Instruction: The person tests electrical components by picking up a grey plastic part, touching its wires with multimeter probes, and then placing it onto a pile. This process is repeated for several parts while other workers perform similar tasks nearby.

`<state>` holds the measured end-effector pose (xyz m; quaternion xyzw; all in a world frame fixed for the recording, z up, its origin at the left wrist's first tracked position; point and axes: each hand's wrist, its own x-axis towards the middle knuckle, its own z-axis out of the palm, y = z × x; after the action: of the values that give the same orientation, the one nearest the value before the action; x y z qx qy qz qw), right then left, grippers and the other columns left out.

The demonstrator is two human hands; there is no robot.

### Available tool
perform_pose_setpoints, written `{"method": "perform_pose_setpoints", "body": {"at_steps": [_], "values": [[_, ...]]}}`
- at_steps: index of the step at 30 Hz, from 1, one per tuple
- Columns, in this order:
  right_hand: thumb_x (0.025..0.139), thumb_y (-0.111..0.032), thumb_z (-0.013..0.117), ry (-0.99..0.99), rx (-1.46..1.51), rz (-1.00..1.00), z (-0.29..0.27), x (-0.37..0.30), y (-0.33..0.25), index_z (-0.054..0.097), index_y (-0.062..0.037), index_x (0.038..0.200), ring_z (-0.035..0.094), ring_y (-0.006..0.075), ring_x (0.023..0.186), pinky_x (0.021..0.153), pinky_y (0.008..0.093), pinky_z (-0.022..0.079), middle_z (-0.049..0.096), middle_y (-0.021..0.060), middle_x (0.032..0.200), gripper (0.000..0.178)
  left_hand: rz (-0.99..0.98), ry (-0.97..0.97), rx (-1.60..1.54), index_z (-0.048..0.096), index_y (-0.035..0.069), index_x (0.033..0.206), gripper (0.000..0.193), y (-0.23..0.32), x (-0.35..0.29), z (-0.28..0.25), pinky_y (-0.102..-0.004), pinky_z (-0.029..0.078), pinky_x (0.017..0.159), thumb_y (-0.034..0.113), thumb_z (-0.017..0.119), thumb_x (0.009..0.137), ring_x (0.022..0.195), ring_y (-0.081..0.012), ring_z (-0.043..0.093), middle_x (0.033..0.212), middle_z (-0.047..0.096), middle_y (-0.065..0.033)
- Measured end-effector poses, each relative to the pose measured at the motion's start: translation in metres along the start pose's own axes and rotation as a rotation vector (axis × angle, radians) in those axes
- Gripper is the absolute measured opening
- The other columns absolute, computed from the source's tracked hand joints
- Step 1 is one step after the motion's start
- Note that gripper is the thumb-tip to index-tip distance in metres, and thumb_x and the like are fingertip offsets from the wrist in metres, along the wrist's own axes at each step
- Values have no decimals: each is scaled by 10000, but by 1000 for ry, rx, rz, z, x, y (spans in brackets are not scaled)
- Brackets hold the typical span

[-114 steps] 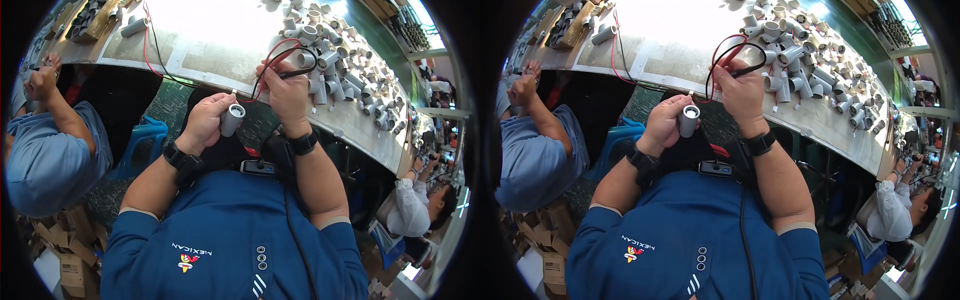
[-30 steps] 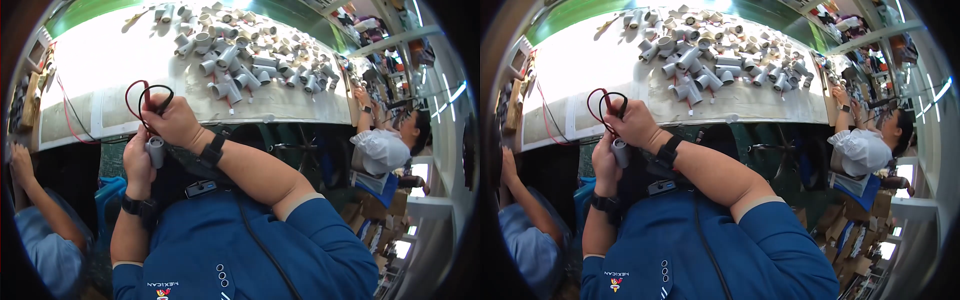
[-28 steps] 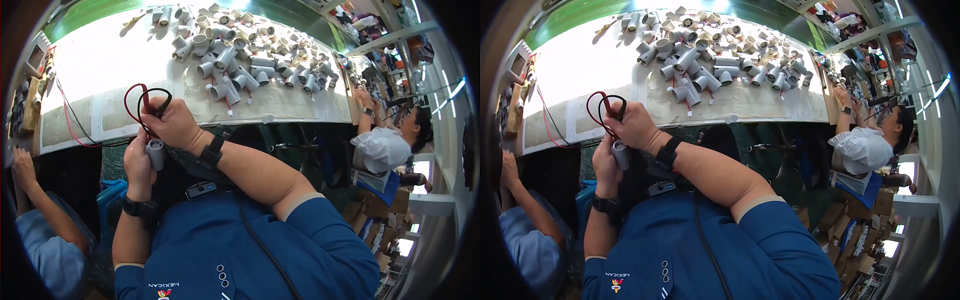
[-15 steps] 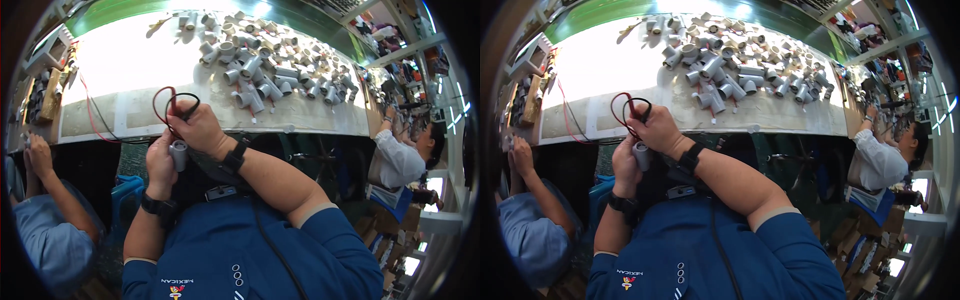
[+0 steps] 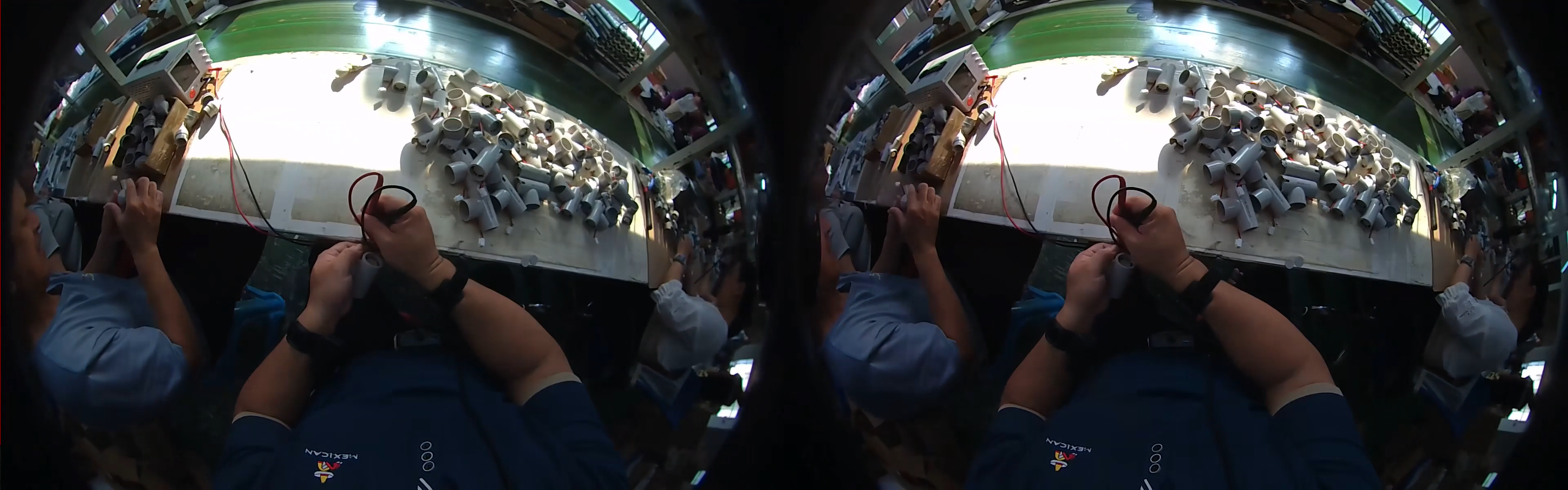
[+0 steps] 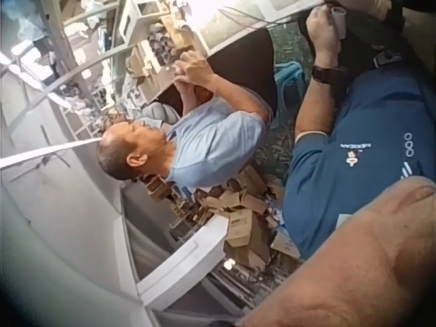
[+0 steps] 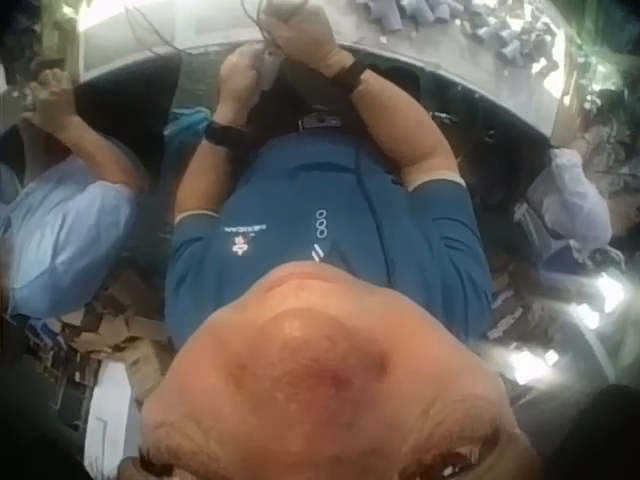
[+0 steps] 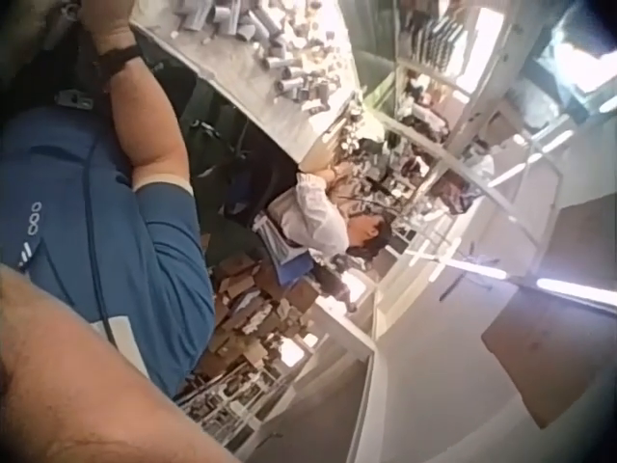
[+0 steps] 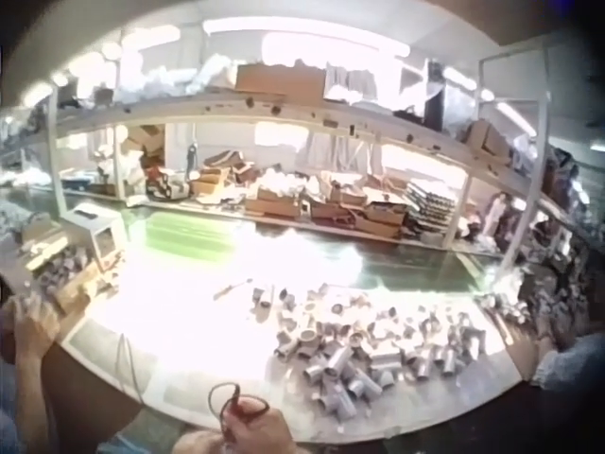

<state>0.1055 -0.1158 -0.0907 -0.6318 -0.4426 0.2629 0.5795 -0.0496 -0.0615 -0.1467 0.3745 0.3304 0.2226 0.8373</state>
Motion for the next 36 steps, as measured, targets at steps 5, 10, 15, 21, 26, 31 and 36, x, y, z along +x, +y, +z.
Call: {"method": "perform_pose_setpoints", "body": {"at_steps": [5, 10, 15, 21, 26, 31, 36], "values": [[966, -119, 758, 186, 355, 113, -19, 1, 8, 737, -30, 998, 668, 107, 705, 609, 259, 508, 739, 46, 817, 97, 141, -4, 220, 679, 13, 1126, 148, 48, -19, 0, -271, 553, 798, 87, 579, 1046, 886, -139, 680, 995, 723, -75], [977, -132, 752, 211, 135, 71, -49, -8, 22, 744, -30, 1024, 686, 112, 726, 621, 259, 517, 752, 40, 828, 113, 737, 412, 1095, 656, -13, 1157, 203, 165, 64, -20, -387, 564, 880, 120, 577, 1026, 982, -278, 709, 1048, 730, -173], [968, -119, 755, 172, -90, -3, -53, -12, 12, 743, -11, 1022, 697, 117, 743, 640, 273, 536, 761, 59, 838, 121, 676, 531, 1726, 664, -10, 1152, 265, 221, 168, -54, -485, 568, 913, 154, 554, 976, 1054, -386, 703, 1102, 714, -234], [947, -95, 767, 168, 29, -2, -55, -5, 28, 743, 5, 996, 704, 121, 760, 658, 280, 545, 768, 80, 859, 114, 675, 310, 1941, 678, 11, 1203, 355, 227, 237, 39, -472, 543, 976, 251, 608, 952, 1131, -373, 684, 1187, 711, -231], [939, -67, 765, 127, 25, 40, -60, -4, 19, 734, 20, 987, 742, 138, 841, 702, 271, 567, 764, 82, 886, 104, 626, 170, 1844, 695, 7, 1189, 406, 189, 291, 141, -434, 561, 952, 308, 708, 917, 1141, -365, 700, 1198, 722, -231], [941, -55, 758, 127, 53, 9, -59, -5, 27, 721, 29, 982, 750, 138, 862, 712, 258, 576, 753, 63, 869, 101, 213, 72, 1932, 644, -5, 1301, 499, 191, 317, 179, -408, 581, 934, 277, 700, 893, 1117, -355, 725, 1103, 726, -239], [954, -58, 749, 135, 166, -36, -57, -6, 32, 718, 17, 991, 707, 108, 764, 655, 252, 557, 739, 48, 842, 90, 130, -14, 1790, 626, -27, 1297, 539, 204, 290, 149, -376, 591, 838, 228, 726, 833, 954, -303, 747, 949, 716, -196]]}}
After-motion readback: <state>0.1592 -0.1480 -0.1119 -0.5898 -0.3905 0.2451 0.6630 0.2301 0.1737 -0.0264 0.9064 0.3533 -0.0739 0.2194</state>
